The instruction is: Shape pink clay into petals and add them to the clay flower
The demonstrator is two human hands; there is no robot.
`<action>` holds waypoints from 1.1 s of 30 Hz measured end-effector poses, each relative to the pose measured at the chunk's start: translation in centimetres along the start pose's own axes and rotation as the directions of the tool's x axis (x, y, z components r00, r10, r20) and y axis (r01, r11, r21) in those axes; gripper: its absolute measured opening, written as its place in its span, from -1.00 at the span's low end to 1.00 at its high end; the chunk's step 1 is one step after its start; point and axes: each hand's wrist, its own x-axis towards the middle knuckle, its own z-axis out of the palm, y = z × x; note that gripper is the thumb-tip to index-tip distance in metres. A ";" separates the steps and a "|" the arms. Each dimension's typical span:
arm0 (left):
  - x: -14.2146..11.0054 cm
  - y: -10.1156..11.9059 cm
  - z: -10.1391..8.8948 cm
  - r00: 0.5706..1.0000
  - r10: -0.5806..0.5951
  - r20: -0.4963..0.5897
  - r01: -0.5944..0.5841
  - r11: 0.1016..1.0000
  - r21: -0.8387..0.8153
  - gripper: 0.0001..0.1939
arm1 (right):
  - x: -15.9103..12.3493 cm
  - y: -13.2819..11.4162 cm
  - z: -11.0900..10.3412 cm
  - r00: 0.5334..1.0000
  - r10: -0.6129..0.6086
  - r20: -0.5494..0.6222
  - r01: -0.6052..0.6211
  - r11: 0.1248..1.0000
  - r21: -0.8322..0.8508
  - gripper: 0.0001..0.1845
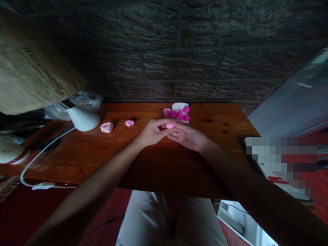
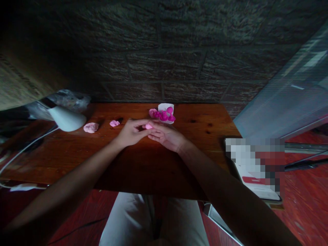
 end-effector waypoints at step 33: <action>0.3 -0.3 -0.3 0.998 -0.011 -0.067 0.002 0.992 -0.126 -0.60 | -0.4 -0.2 0.4 0.999 0.020 0.041 -0.020 1.000 -0.020 -0.68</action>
